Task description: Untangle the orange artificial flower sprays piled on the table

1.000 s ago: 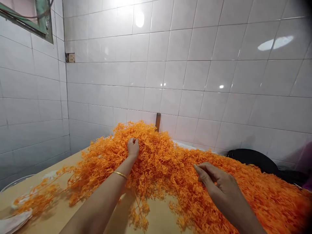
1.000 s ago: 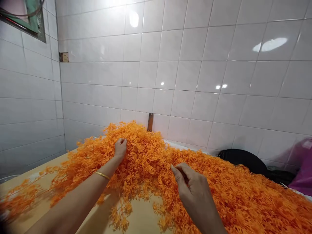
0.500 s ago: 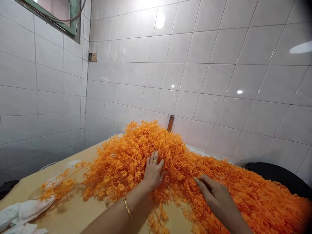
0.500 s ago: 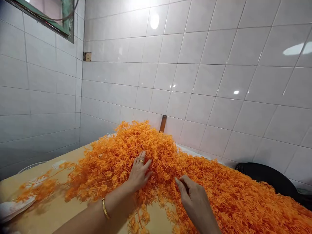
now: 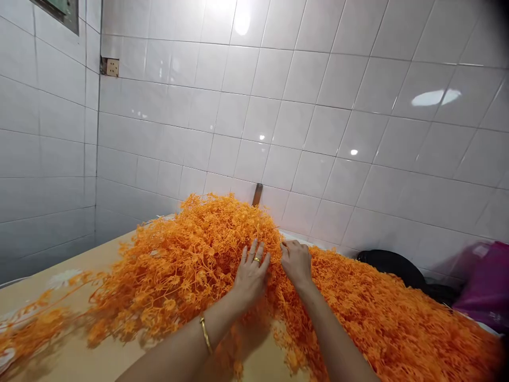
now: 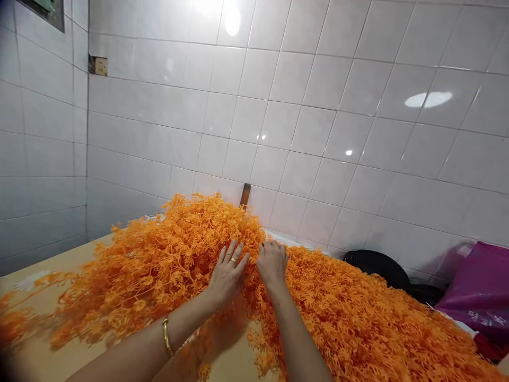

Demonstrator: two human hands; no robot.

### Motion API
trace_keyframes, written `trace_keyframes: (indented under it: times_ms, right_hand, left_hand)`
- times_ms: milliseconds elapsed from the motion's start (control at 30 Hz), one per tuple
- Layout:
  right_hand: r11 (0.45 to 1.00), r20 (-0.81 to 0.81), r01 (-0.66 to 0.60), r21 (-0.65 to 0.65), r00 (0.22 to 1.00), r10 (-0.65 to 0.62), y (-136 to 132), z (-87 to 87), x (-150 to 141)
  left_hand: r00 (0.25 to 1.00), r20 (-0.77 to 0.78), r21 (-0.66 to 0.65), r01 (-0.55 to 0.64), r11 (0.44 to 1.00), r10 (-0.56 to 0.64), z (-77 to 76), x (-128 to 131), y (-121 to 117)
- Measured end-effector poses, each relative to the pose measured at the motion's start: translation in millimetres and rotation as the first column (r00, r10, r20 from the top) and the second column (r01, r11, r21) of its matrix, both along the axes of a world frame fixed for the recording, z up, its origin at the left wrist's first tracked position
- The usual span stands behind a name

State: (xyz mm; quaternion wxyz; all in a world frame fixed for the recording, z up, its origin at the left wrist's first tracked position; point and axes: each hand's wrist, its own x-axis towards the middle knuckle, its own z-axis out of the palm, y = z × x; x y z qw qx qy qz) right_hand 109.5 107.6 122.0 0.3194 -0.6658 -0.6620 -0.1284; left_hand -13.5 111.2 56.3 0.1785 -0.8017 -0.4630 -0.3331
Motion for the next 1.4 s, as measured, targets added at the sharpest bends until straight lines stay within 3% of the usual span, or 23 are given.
trace_keyframes:
  times_ms: [167, 433, 533, 667, 733, 800, 867, 933, 1000, 1100, 1167, 1233, 1300, 1400]
  right_hand:
    - [0.993, 0.016, 0.035, -0.115, 0.999, -0.033, 21.6, -9.5, -2.8]
    - [0.991, 0.040, -0.028, -0.132, 0.999, 0.034, 0.8, 6.5, 19.7]
    - [0.992, 0.042, 0.003, -0.124, 0.999, 0.002, -4.7, 7.4, 38.4]
    - [0.990, 0.033, 0.045, -0.133, 0.999, -0.040, -6.5, -1.8, 50.0]
    - [0.995, 0.050, 0.048, -0.082, 0.998, -0.044, -7.8, -7.5, 43.1]
    - [0.999, 0.093, 0.030, 0.022, 0.995, -0.032, -10.2, -10.8, 27.1]
    - [0.994, 0.161, -0.019, 0.104, 0.987, 0.002, -12.2, -11.4, 4.9]
    - [0.990, 0.224, -0.083, 0.112, 0.973, 0.056, -11.3, -11.2, -19.5]
    - [0.991, 0.233, -0.128, 0.032, 0.965, 0.117, -6.0, -13.6, -42.2]
    - [0.970, 0.156, -0.143, -0.196, 0.972, 0.175, 8.1, -26.0, -67.9]
    - [0.943, 0.127, -0.133, -0.306, 0.976, 0.179, 17.4, -38.3, -78.9]
    - [0.935, 0.138, -0.107, -0.339, 0.977, 0.162, 24.1, -50.2, -85.8]
    - [0.942, 0.153, -0.071, -0.328, 0.980, 0.127, 27.9, -59.3, -89.9]
    - [0.960, 0.138, -0.024, -0.279, 0.988, 0.064, 30.5, -67.4, -93.0]
  left_hand:
    - [0.988, 0.059, -0.185, -0.129, 0.974, 0.142, -5.0, -1.1, 24.2]
    - [0.967, 0.001, -0.381, -0.234, 0.895, 0.254, 4.6, -3.4, 44.4]
    - [0.972, -0.029, -0.413, -0.223, 0.883, 0.232, 7.9, -6.7, 43.7]
    - [0.990, -0.110, -0.415, -0.129, 0.901, 0.091, 24.7, -12.9, 17.4]
    - [0.987, -0.162, -0.421, -0.065, 0.905, -0.004, 45.0, -17.7, 0.2]
    - [0.989, -0.116, -0.426, 0.034, 0.904, -0.092, 72.2, -25.4, -8.6]
    - [0.999, 0.044, -0.293, 0.015, 0.956, -0.003, 100.0, -38.0, -2.3]
    - [0.977, 0.183, -0.162, -0.080, 0.984, 0.109, 119.7, -55.3, 18.7]
    - [0.941, 0.228, -0.159, -0.218, 0.963, 0.251, 124.8, -74.2, 46.5]
    - [0.887, 0.214, -0.483, -0.268, 0.833, 0.410, 107.0, -94.9, 79.8]
    - [0.881, 0.225, -0.498, -0.263, 0.827, 0.416, 90.7, -101.2, 90.0]
    - [0.874, 0.261, -0.447, -0.266, 0.854, 0.409, 84.0, -105.1, 93.6]
    - [0.850, 0.318, -0.387, -0.288, 0.876, 0.419, 93.3, -111.2, 95.8]
    - [0.788, 0.421, -0.302, -0.345, 0.889, 0.449, 134.2, -127.6, 102.3]
